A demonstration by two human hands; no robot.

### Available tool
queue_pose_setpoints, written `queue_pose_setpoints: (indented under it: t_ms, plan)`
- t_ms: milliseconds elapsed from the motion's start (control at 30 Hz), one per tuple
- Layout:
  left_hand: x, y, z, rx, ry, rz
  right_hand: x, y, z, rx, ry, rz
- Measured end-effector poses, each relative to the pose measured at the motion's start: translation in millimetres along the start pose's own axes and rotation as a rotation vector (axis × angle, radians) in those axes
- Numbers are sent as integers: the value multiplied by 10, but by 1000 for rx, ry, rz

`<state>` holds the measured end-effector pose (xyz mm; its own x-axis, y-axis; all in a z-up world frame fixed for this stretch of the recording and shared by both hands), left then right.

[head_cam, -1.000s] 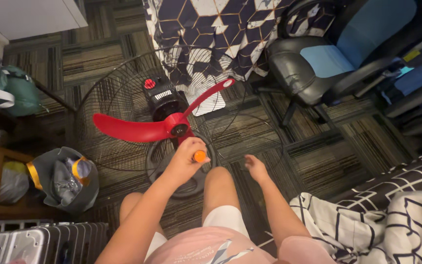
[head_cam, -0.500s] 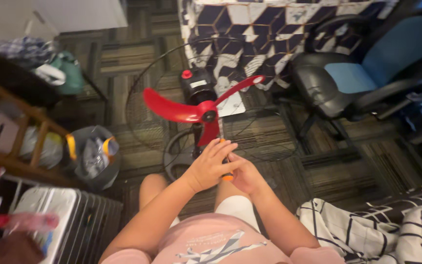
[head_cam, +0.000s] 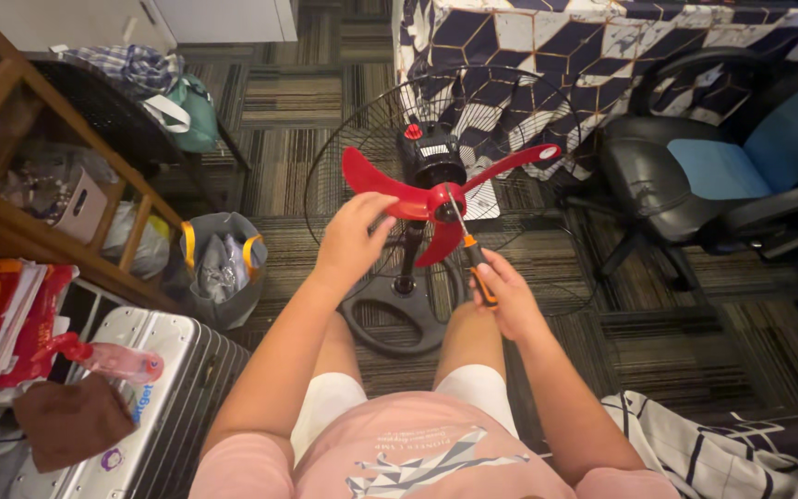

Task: The person uses a screwdriver to loosen the front grille of a red electric fan, removes the grille and the fan blades, then wipes the fan motor housing with a brown cloth. The person does not reassemble the fan within the clip.

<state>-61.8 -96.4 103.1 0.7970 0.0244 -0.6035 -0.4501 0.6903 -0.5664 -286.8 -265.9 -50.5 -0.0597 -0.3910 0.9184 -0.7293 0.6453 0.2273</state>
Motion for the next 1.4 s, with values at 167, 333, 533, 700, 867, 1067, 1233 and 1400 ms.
queue_pose_setpoints:
  t_ms: [167, 333, 533, 700, 867, 1067, 1233, 1400]
  plan:
    - [264, -31, -389, 36, 64, 114, -60, 108, 141, -61, -86, -34]
    - [217, -136, -880, 144, 8, 71, -382, 286, 125, -108, -266, -160]
    - [154, -365, -1073, 203, -38, 75, -414, 340, 37, -123, -292, -161]
    - [362, -168, -1244, 205, 274, 222, -226, 342, -63, -83, -63, 70]
    - [154, 442, -1893, 489, 860, 369, -181, -7, -390, -68, 107, 273]
    - [535, 498, -1301, -85, 604, 355, -79, -621, -629, -39, 618, 643]
    - [1635, 1177, -174, -396, 398, 752, 86, -1193, -46, -313, 509, 900]
    - [2500, 2385, 1194, -674, -193, 823, -400, -1529, 64, -166, 237, 631]
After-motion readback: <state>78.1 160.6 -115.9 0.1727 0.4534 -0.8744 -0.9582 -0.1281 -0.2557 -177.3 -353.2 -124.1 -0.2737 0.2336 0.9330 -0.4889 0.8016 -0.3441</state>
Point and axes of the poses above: each hand's wrist, its own y-axis away from the middle knuckle, its own z-axis out of the back of the hand, x = y × z, the point moved 8 cm from there along -y, towards the middle knuckle, and after that the axes turned 2 degrees about -y, right-handed, at the moved point
